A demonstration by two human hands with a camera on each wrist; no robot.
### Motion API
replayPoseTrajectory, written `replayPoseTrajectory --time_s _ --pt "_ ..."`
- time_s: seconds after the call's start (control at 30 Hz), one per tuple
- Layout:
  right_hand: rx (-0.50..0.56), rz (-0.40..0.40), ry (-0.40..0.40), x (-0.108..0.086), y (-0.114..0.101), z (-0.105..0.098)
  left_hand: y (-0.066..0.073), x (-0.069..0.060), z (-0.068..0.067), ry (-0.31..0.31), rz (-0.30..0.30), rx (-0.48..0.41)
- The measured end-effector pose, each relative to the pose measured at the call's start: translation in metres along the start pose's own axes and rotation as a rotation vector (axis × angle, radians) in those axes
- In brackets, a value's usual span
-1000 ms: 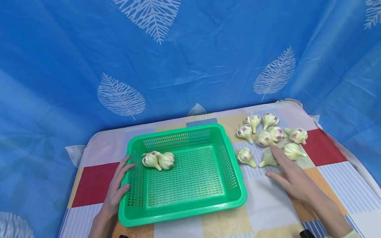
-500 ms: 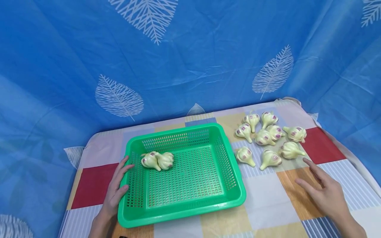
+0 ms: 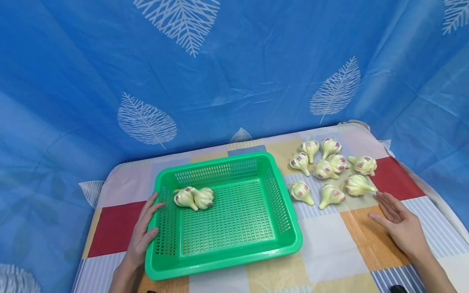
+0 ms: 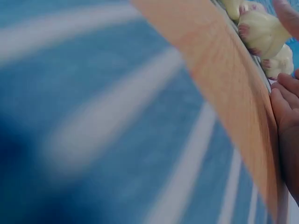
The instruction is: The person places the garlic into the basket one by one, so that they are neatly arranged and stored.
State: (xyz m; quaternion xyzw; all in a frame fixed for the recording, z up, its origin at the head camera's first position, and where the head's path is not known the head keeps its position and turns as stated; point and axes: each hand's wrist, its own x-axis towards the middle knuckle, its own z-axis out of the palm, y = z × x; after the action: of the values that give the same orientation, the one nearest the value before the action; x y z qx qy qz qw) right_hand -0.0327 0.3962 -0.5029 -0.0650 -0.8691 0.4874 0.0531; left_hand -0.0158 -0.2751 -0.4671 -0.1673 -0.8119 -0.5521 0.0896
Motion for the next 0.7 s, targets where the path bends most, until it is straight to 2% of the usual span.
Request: replayPoseTrajectory --time_s 0.17,0.37,0.57,0.7 --pt "0.000 0.002 -0.047 0.023 -0.001 -0.004 0.000 0.000 -0.001 0.002 0.003 0.010" --pt "-0.026 -0.043 -0.085 0.048 -0.001 -0.005 0.001 0.000 -0.001 0.008 0.002 0.015" --pt "-0.041 -0.079 -0.100 0.063 -0.006 -0.001 0.000 -0.001 -0.001 0.006 0.005 0.011" --pt "-0.083 -0.089 -0.083 0.067 -0.009 0.003 -0.001 0.000 -0.001 0.008 0.012 0.004"
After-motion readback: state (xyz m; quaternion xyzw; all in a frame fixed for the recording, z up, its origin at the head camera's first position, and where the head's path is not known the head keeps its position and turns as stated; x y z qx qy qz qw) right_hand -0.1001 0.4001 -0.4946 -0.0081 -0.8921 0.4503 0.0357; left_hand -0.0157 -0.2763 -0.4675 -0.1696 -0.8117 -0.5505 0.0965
